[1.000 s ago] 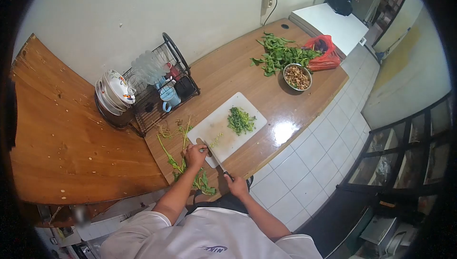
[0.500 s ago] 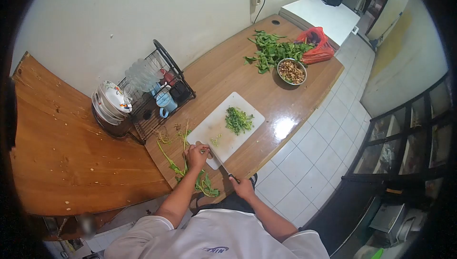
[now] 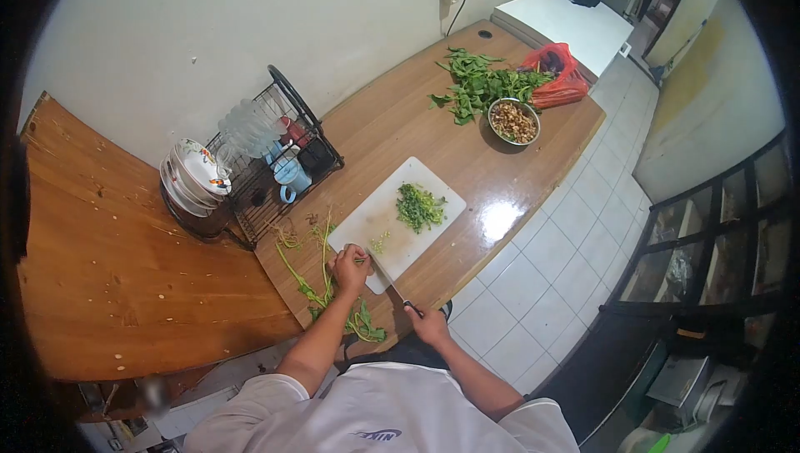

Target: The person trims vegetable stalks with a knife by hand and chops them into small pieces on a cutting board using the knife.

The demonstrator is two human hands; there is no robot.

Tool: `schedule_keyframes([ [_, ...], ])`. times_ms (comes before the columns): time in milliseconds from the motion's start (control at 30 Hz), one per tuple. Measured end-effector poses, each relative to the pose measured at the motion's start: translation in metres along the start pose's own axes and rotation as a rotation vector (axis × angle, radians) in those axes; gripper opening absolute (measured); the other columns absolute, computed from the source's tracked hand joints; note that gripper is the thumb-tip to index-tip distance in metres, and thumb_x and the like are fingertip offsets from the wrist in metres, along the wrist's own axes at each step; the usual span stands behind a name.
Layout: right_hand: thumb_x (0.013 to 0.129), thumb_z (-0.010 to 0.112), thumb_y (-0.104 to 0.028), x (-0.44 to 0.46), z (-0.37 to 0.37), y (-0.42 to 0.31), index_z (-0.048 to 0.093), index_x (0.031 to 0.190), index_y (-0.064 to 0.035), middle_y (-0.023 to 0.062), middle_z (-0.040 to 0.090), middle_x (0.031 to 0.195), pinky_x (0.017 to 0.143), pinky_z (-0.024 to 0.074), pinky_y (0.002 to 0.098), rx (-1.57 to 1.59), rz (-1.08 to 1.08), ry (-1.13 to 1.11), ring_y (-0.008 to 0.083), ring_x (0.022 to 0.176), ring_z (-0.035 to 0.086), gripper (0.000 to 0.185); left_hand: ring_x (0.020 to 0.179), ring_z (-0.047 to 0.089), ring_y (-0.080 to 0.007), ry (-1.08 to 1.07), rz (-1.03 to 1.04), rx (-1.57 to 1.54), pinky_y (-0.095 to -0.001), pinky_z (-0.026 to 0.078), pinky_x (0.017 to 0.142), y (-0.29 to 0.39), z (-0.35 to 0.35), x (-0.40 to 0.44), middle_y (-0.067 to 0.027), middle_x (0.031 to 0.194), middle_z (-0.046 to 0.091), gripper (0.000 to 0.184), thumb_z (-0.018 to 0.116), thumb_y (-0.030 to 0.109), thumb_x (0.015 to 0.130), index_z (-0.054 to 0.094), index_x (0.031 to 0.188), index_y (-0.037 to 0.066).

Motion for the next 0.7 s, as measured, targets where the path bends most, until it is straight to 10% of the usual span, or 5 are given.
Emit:
schedule_keyframes([
  [700,0.095,0.06,-0.051,-0.008,0.006,-0.007,0.072,0.1,-0.0048,0.0226,0.068,0.082,0.068,0.0513,0.0427,0.007,-0.025,0.008,0.038,0.078,0.068,0.048,0.089,0.068,-0.0216,-0.069,-0.018,-0.08,-0.0396,0.04,0.089,-0.002,-0.006,-0.002,0.0022,0.083,0.073,0.028,0.078,0.009,0.074,0.064,0.097,0.015],
])
Point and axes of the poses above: each hand's wrist, its own x-axis towards the middle knuckle, its own z-axis out of the palm, y = z × x, the point moved 4 cm from there along x, towards the middle knuckle
